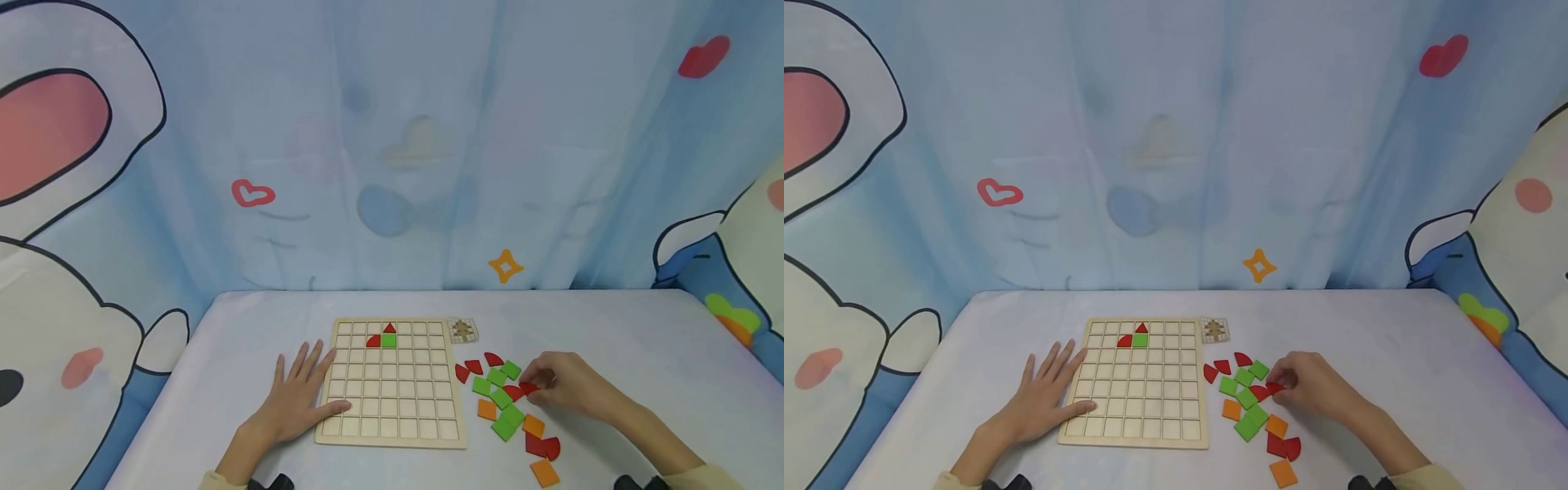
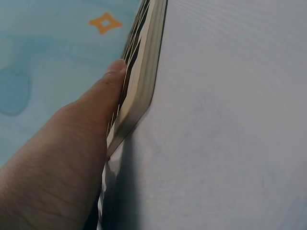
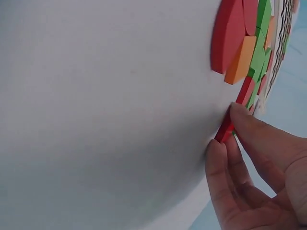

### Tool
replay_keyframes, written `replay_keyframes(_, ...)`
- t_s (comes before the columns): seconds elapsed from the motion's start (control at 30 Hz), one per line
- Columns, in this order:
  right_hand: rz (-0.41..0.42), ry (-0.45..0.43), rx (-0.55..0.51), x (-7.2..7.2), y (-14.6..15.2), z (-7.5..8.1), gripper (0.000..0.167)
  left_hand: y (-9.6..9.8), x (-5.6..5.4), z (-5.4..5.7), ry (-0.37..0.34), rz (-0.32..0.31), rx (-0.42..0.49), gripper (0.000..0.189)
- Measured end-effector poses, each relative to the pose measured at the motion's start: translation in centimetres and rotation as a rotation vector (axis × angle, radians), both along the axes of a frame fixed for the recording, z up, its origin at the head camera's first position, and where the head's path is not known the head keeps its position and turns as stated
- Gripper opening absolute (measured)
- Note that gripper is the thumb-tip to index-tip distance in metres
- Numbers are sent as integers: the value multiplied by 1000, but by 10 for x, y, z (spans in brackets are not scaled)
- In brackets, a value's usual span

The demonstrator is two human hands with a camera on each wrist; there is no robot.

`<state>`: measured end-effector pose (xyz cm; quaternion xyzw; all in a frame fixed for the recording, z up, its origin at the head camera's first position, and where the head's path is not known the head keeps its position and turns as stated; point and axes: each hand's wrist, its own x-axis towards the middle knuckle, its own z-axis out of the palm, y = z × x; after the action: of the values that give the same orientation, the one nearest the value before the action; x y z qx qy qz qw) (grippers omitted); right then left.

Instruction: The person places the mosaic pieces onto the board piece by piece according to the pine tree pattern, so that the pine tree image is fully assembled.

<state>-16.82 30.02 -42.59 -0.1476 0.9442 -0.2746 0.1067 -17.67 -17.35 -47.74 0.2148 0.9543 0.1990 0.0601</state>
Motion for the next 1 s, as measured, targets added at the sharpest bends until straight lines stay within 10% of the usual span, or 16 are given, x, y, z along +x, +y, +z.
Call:
replay_keyframes(0.33, -29, -147, 27, -11, -8, 11, 21, 1, 1, 1, -12, 4, -4, 96)
replay_keyframes(1.0, -28, -4, -71, 5, 6, -1, 20, 0, 4, 3, 22, 10, 24, 96)
